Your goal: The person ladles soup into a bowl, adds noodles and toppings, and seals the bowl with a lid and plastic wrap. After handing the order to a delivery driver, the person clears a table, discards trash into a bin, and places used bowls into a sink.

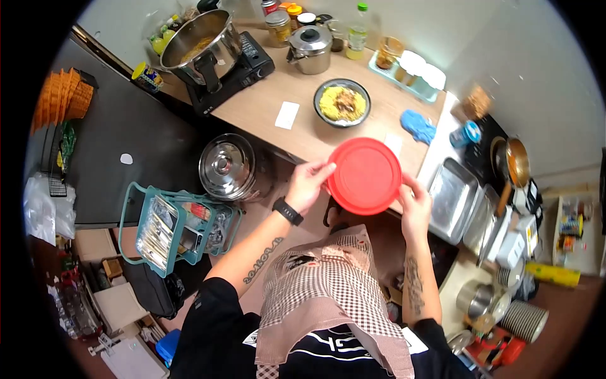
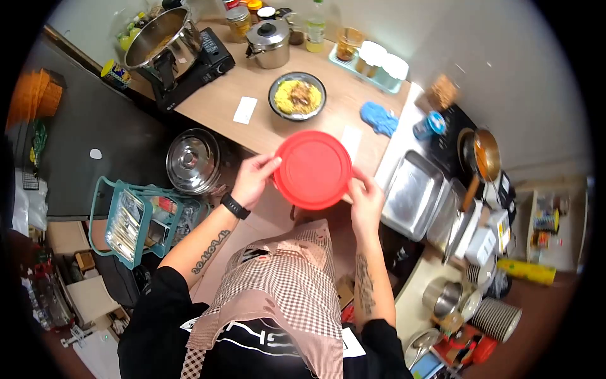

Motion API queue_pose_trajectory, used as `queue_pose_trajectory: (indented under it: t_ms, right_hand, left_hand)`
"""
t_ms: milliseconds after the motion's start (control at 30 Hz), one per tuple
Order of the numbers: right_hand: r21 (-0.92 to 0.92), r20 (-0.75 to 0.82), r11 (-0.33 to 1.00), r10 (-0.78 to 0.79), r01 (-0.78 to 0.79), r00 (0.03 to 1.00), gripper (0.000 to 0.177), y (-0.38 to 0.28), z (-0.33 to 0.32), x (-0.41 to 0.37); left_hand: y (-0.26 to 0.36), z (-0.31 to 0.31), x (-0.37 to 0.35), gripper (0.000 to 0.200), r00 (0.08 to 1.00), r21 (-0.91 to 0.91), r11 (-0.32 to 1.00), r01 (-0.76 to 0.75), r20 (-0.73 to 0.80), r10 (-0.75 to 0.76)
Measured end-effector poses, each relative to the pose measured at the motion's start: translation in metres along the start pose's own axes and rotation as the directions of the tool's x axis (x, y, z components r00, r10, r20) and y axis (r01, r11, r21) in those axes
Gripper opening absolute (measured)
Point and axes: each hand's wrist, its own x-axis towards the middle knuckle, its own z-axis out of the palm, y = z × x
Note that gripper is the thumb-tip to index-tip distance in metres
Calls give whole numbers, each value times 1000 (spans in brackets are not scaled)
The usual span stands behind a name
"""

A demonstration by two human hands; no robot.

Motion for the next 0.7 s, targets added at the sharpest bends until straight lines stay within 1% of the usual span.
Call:
queue_pose_trajectory:
  t_ms: [33,67,133,167,267,300,333,367,400,433,467,500,533,567,600,667,700]
  right_hand:
    - [-30,21,999,-31,32,999,31,5,16,43]
    - [-26,52,993,-110,111,993,30,16,29,86]
    - [-151,144,977,-125,147,982,26,7,55,157]
    - [-211,154,964,-132,163,979,24,6,65,185]
    - [-375,178,906,-136,195,975,22,6,91,252]
    - [-422,186,886,-120,189,975,22,9,97,266]
    - [-469,194,864,-100,182,976,22,13,101,276]
    - [-510,211,812,-202,284,956,22,17,104,282]
    - [-541,223,788,-202,293,954,21,18,107,286]
    - [-572,234,763,-200,301,951,21,17,108,285]
    - [-601,244,738,-196,306,950,21,19,110,284]
    - [-580,242,752,-208,313,948,19,25,109,285]
    - [-540,212,813,-118,217,970,19,28,108,283]
    - [-492,184,862,-33,121,982,18,30,108,284]
    - [-439,160,898,53,23,986,17,31,107,285]
    - [-505,185,863,120,-10,975,16,35,101,292]
    - [-536,199,844,154,-25,968,16,35,99,295]
  left_hand:
    - [14,-1,24,26,988,40,998,-50,-145,55]
    - [18,-9,53,27,972,34,997,-64,-224,70]
    - [27,-23,109,29,925,211,974,-79,-348,151]
    - [32,-26,132,28,908,223,969,-103,-377,183]
    - [17,-52,191,28,881,380,921,-88,-402,250]
    - [20,-52,199,25,879,370,927,-65,-418,229]
    - [14,-56,205,24,869,452,891,-48,-421,260]
    - [6,-62,211,23,860,533,845,-35,-415,297]
    - [1,-66,217,22,850,610,792,-25,-404,338]
    - [-5,-66,219,22,867,406,911,-73,-426,259]
    - [-11,-68,219,23,867,363,929,-68,-440,235]
    - [-10,-65,216,24,868,321,945,-59,-451,208]
    - [-11,-64,212,25,870,278,959,-52,-459,180]
    - [-15,-68,211,24,884,313,949,46,-455,108]
    - [-13,-67,211,22,890,297,954,44,-446,98]
    - [-8,-63,213,19,902,264,964,41,-425,78]
    - [-8,-62,214,18,898,285,958,20,-426,108]
